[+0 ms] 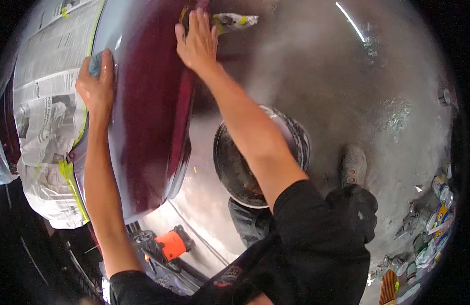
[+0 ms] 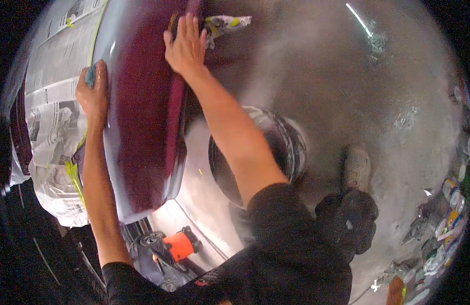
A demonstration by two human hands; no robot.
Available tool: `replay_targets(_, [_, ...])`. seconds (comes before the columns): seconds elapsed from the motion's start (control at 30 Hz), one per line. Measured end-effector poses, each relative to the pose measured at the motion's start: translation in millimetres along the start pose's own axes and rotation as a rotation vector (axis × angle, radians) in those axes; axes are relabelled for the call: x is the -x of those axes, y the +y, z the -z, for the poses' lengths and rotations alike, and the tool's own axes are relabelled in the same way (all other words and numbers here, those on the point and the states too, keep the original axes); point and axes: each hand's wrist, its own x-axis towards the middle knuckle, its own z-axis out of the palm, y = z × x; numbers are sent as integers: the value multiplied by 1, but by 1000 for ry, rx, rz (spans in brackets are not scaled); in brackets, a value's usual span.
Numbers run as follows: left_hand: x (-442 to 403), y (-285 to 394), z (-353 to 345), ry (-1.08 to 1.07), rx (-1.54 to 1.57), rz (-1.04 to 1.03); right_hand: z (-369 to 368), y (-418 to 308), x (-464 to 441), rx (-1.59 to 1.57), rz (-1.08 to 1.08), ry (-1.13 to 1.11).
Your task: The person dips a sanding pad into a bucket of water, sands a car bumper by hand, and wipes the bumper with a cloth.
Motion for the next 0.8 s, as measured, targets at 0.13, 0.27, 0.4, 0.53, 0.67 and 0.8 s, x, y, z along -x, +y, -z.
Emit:
replay_targets(0.13, [0,0,-2,6,1,56,-1,-13,47,-22,12,-6])
replay_targets(0.27, [3,4,-1,13,-3,39,-4,-6,51,-10,60,-12])
replay_targets(0.4, [4,4,2,-18,11,47,-3,4,-8,-24,14,83])
replay_targets(0.53, [-1,1,-2,20,-54,16,7,-14,68,46,-18,-85])
replay_targets(0.67, [5,6,-1,9,-23,26,1,8,29,-25,44,43])
replay_targets(0.8, [3,7,2,15,0,29,-4,19,-14,-342,-36,151])
